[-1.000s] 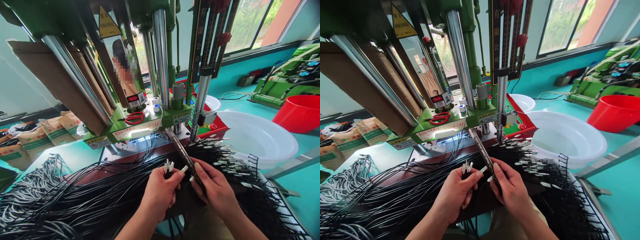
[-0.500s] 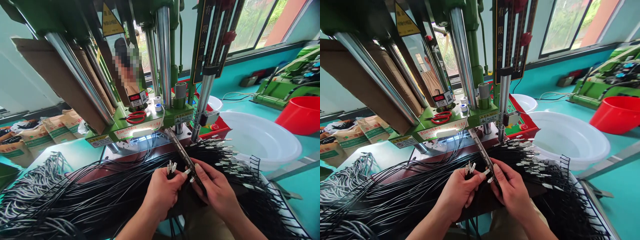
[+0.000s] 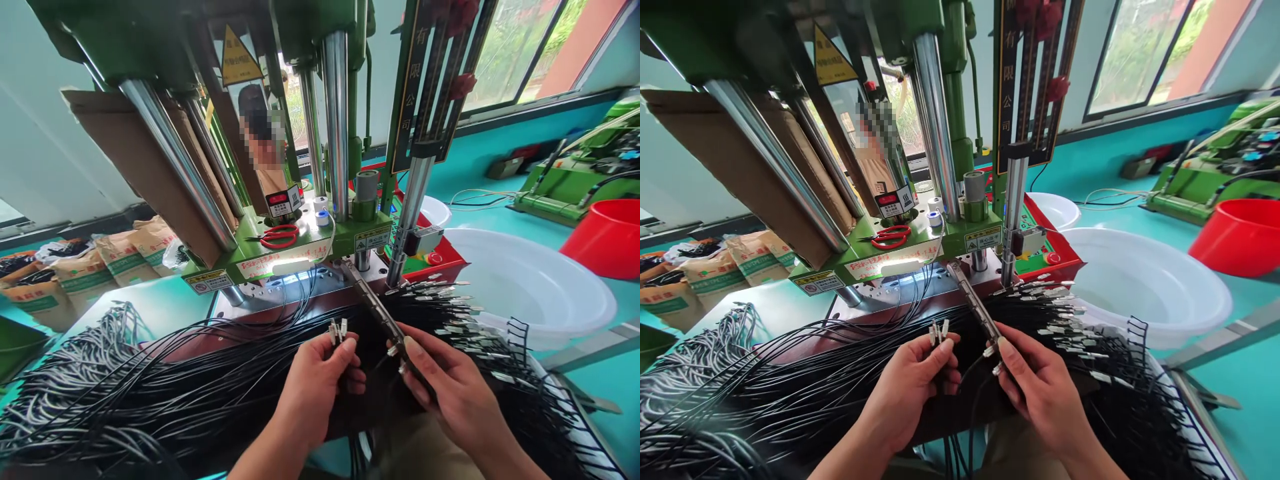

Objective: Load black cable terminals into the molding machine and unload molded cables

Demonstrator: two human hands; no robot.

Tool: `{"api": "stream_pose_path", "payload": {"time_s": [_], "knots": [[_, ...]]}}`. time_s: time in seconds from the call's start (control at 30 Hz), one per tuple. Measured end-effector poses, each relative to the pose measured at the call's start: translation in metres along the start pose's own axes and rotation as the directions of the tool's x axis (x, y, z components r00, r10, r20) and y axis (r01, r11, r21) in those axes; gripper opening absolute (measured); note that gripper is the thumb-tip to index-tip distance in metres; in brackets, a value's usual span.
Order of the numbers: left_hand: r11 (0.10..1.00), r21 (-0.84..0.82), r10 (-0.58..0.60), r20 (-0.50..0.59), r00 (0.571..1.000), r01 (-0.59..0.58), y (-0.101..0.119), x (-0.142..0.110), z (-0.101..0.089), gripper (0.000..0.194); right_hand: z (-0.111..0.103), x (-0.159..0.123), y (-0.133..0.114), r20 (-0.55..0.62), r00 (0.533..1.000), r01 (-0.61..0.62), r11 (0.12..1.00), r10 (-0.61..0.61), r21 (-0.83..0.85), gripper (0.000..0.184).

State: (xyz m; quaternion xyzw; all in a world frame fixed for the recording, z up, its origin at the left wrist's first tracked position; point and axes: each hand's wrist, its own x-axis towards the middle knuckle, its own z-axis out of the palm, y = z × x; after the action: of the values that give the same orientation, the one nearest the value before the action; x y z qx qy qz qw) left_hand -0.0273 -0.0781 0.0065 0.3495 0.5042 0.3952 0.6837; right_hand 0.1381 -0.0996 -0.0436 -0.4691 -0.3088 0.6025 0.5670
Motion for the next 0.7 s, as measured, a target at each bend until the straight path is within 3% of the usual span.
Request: {"api": "stream_pose_path", "payload": {"time_s": [0.1, 0.2, 0.37, 0.53, 0.7], "knots": [[0.998, 0.004, 0.068, -0.033, 0.997, -0.068, -0.001, -0.002, -0.001, 0.031, -0.003, -0.001, 0.001, -0.02, 1.0, -0.015, 1.0, 0.015, 0.004, 0.061], [0.98, 0.15, 0.134, -0.023, 0.991, -0.129, -0.005, 0.0, 0.004, 0.03, -0.003, 0.001, 0.003, 0.027, 1.0, 0.006, 1.0, -0.005, -0.024, 0.059], [0.938, 0.327, 0.139, -0.055, 0.989, -0.114, -0.011, 0.006, 0.013, 0.029, -0.002, 0.001, -0.001, 0.058, 0.998, 0.006, 1.0, -0.004, -0.029, 0.057], [0.904, 0.396, 0.196, -0.057, 0.979, -0.159, -0.013, 0.009, 0.015, 0.026, -0.001, -0.001, -0.007, 0.088, 0.995, -0.047, 0.998, 0.051, -0.043, 0.052], [0.905, 0.387, 0.202, -0.032, 0.979, -0.174, -0.015, 0.01, 0.016, 0.024, 0.004, -0.003, -0.006, 0.047, 0.997, -0.053, 0.999, 0.053, 0.0, 0.046]]}}
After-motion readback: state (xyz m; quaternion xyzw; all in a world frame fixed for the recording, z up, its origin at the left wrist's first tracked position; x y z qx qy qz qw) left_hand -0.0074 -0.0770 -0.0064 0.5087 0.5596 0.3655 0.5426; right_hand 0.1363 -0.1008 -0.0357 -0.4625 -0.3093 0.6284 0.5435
